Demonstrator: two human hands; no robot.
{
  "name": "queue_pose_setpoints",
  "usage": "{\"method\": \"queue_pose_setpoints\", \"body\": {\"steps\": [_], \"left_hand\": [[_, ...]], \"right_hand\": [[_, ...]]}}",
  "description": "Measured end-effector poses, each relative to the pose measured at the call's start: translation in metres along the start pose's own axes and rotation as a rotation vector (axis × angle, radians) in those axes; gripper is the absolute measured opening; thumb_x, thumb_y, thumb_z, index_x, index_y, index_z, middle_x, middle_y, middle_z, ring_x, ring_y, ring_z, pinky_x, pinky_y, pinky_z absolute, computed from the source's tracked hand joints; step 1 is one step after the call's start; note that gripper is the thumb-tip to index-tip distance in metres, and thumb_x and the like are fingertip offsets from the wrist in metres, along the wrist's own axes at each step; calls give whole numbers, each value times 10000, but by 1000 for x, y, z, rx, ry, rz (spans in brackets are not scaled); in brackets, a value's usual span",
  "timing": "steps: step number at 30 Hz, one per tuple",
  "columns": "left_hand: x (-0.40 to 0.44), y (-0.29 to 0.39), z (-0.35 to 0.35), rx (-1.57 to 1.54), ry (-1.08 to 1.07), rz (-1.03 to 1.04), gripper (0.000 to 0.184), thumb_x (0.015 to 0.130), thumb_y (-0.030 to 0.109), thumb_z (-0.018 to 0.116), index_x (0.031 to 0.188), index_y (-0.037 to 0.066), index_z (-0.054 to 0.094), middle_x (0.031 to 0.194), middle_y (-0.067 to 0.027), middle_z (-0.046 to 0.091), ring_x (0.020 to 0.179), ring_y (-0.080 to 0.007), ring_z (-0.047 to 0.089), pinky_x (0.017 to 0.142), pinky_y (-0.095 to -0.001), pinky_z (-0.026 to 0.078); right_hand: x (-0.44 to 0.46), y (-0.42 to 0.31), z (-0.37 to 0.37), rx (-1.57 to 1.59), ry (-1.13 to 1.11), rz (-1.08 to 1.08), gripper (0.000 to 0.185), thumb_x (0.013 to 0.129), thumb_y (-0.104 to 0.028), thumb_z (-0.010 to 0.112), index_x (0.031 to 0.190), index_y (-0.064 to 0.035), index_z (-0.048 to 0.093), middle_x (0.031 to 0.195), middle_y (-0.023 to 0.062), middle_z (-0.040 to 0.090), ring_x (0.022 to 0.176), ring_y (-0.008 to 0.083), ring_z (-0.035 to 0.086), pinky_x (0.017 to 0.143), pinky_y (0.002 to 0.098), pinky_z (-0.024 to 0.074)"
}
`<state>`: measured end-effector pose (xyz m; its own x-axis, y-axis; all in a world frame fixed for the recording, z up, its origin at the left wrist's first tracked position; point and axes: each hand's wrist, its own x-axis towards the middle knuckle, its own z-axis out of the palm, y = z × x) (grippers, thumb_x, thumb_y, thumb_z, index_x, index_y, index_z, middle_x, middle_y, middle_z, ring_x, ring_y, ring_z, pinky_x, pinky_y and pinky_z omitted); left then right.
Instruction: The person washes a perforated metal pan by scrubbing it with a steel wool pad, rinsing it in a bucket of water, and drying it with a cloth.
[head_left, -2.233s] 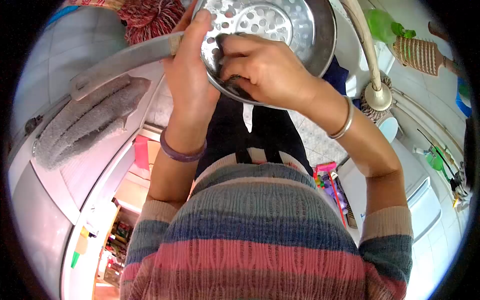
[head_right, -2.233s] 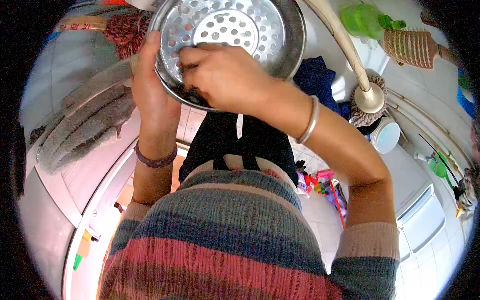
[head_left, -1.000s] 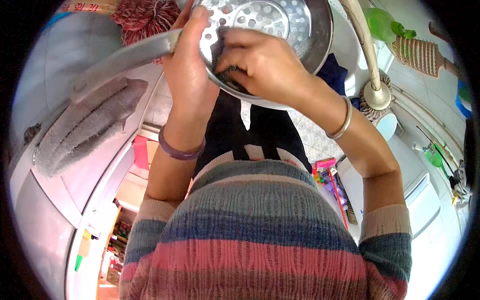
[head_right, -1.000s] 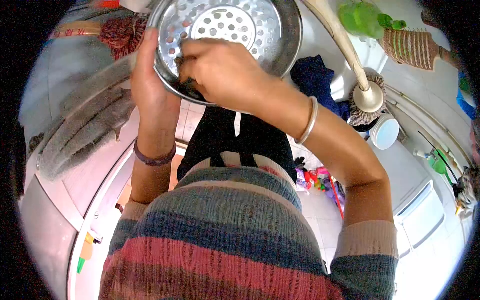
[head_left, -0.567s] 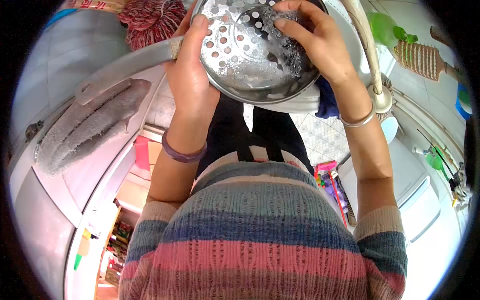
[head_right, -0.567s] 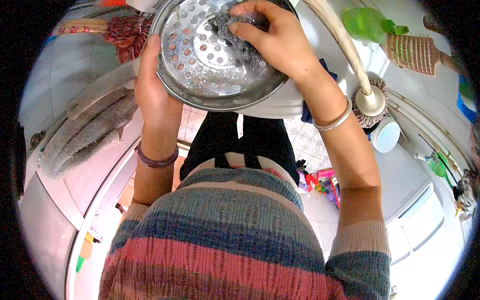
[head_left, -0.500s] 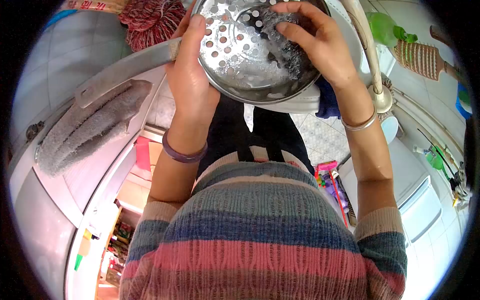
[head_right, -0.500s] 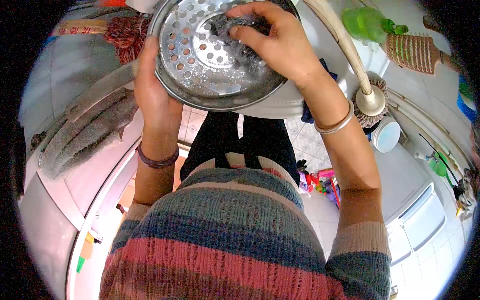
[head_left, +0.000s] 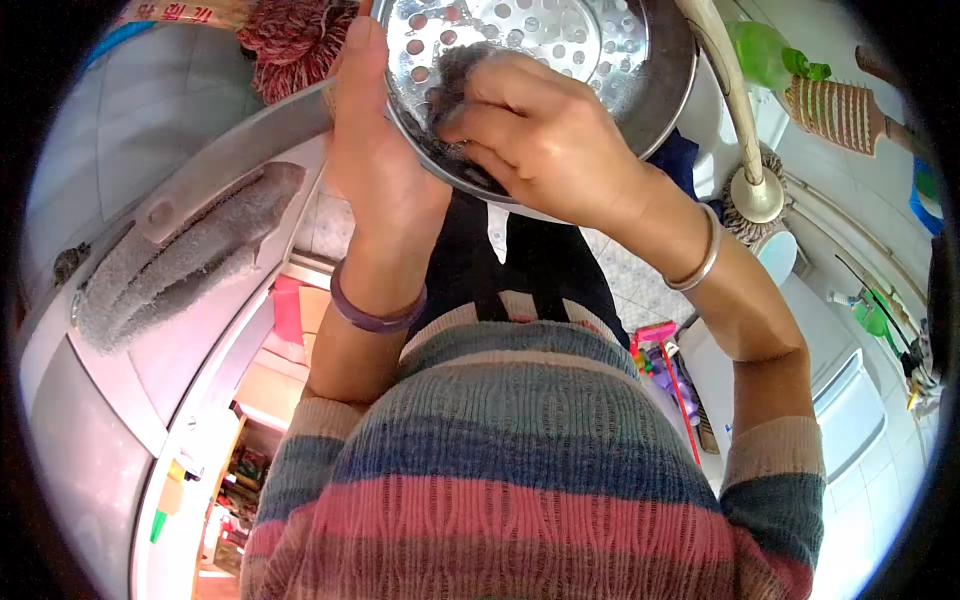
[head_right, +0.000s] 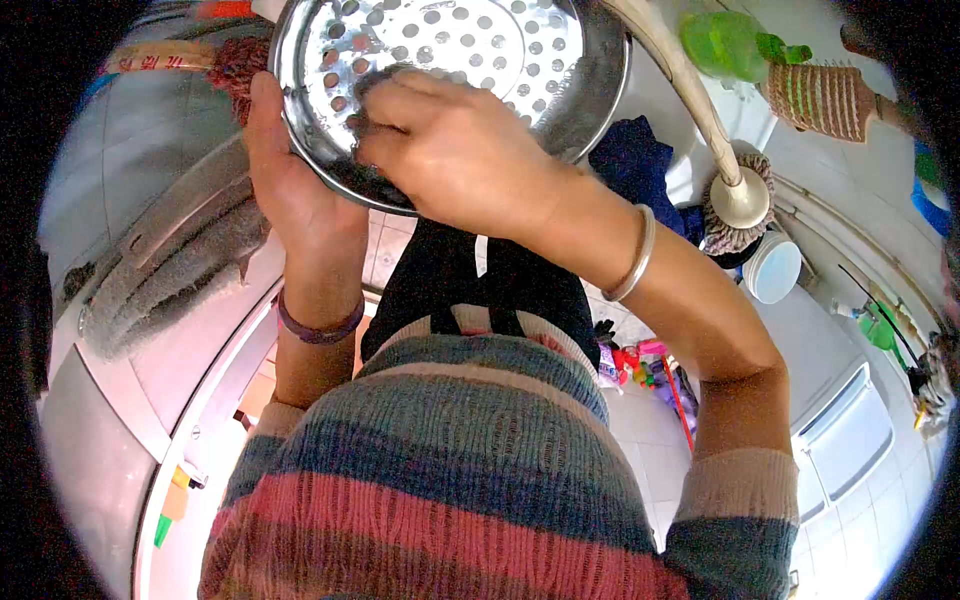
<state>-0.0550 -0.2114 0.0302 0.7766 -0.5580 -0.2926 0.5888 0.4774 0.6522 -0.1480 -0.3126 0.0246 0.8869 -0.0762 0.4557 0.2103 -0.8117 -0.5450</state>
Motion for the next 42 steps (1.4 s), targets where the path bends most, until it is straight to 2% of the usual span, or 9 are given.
{"method": "queue_pose_setpoints", "body": {"steps": [3,6,7,12,16,18,31,36,42], "left_hand": [[3,0,-11,-55,-96,-12,422,971,324,380,1166,-16,536,1105,-152,617,989,-237,597,882,-356,465],[1,1,0,103,79,11,414,969,325,386,1152,-10,545,1066,-135,629,953,-227,603,869,-353,467],[0,0,2,76,13,9,408,970,318,383,1146,-9,549,1063,-132,631,946,-224,605,867,-351,468],[4,-4,-15,-98,-57,-11,408,970,318,380,1130,-10,564,1081,-132,629,954,-220,608,870,-347,466],[0,-4,-3,-4,-63,-2,381,974,298,385,1119,-3,569,1074,-122,632,947,-207,610,856,-348,471],[-4,-8,0,49,-40,-1,356,962,245,450,1220,7,511,1052,-64,614,925,-125,587,817,-267,456],[-13,-16,-11,11,-35,-46,410,965,241,431,1275,-27,449,1151,-108,573,1035,-185,559,912,-310,435],[-9,-21,-21,115,112,-21,359,972,276,407,1158,-5,532,1105,-119,610,989,-204,602,883,-343,471],[-18,-21,-13,131,127,18,350,962,237,436,1185,-20,515,1111,-124,596,980,-193,596,873,-319,466]], "right_hand": [[20,-1,8,-38,140,-10,89,662,-130,595,729,-81,624,804,61,554,820,234,585,719,328,507],[2,-6,2,10,-11,40,97,662,-128,590,728,-63,618,802,65,555,825,236,587,720,333,508],[-3,-4,-3,64,-109,82,179,649,-85,718,819,-65,664,859,71,568,812,255,600,701,352,509],[30,-3,2,-47,68,54,165,646,-97,700,794,-62,638,869,81,573,811,281,587,711,360,500],[2,-1,3,67,-63,50,169,635,-88,696,792,-67,638,851,78,574,821,275,586,714,366,500],[-2,4,7,70,-34,-4,155,639,-86,693,781,-69,632,837,81,579,806,273,589,694,361,501],[36,27,31,-63,243,363,118,692,-120,697,794,-74,659,823,106,619,780,292,613,663,354,502],[1,0,43,125,228,216,147,679,-89,711,811,-76,649,822,86,604,798,294,598,694,370,496],[18,37,33,-71,254,378,150,704,-107,703,847,-73,673,826,113,631,790,300,617,690,362,498]]}}
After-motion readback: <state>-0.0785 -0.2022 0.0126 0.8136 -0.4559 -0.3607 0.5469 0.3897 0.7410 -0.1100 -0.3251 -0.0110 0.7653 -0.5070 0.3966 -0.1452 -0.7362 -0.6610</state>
